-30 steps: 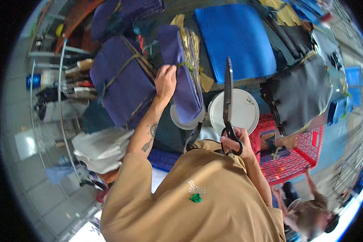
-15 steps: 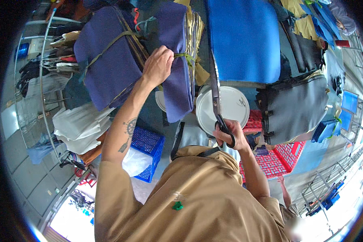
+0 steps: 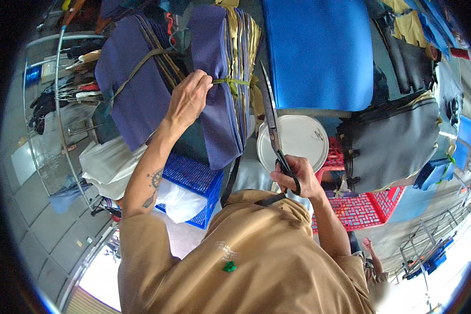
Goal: The person cuts the straps binding a stack of purple fabric using scissors, then separates individual pieces from the stack. The person places the separated fabric pieces into a red crate.
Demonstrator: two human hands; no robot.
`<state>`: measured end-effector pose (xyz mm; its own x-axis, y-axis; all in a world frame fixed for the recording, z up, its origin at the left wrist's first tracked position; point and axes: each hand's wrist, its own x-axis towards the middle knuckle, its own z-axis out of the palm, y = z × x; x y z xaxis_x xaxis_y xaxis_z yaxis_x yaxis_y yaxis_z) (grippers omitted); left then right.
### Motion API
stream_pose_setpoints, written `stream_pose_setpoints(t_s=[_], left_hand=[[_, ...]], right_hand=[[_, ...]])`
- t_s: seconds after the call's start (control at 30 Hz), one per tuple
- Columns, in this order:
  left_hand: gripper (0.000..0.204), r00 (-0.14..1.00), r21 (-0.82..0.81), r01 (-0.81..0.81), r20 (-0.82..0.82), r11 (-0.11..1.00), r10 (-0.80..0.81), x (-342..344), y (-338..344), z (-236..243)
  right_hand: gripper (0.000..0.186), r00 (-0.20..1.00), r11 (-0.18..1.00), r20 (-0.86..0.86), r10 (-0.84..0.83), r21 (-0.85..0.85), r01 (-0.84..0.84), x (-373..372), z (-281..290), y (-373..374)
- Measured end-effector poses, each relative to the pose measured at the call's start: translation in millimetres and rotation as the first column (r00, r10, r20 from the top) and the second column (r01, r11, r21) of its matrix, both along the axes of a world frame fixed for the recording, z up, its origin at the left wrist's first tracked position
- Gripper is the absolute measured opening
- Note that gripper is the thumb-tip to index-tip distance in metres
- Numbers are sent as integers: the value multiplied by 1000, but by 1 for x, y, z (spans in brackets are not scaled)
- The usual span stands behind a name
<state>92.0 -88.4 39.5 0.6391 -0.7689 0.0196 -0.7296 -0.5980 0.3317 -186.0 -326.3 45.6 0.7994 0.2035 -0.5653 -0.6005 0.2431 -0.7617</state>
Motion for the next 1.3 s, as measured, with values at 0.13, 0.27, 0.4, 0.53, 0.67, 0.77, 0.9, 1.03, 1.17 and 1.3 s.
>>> stream_pose_setpoints(t_s=[0.13,0.27,0.4,0.53,0.67,0.77,0.9,1.03,1.17,1.3], left_hand=[[10,989,-7,-144,-14,990,144,-11,-3,0],[9,956,-20,-292,-42,956,291,-27,-11,2],[9,904,-149,-413,55,898,425,-42,-13,-15],[8,938,-127,-347,-62,929,342,-28,-11,-14],[9,960,-59,-205,-207,977,189,-4,-2,0],[9,941,-27,-106,-326,994,91,13,1,2],[7,866,12,31,-499,999,-21,34,-2,9],[11,860,130,87,-510,988,-8,36,-3,21],[24,866,124,-33,-491,992,91,16,8,33],[46,935,116,-61,-340,991,97,-19,17,38]], right_hand=[[23,999,1000,-52,10,1,-10,1,-2,-6],[22,995,996,-98,4,93,5,8,-2,-9],[21,994,995,-92,63,81,-56,21,-7,-16],[26,989,991,-102,112,87,-103,22,-11,-22],[28,977,981,-102,187,72,-180,25,-10,-30],[27,975,977,-96,202,89,-194,18,-16,-34],[27,973,974,-97,211,107,-201,16,-14,-32],[24,966,969,-109,236,95,-226,19,-11,-33],[24,966,969,-111,235,98,-225,20,-12,-36],[25,966,967,-111,233,134,-218,22,-9,-32]])
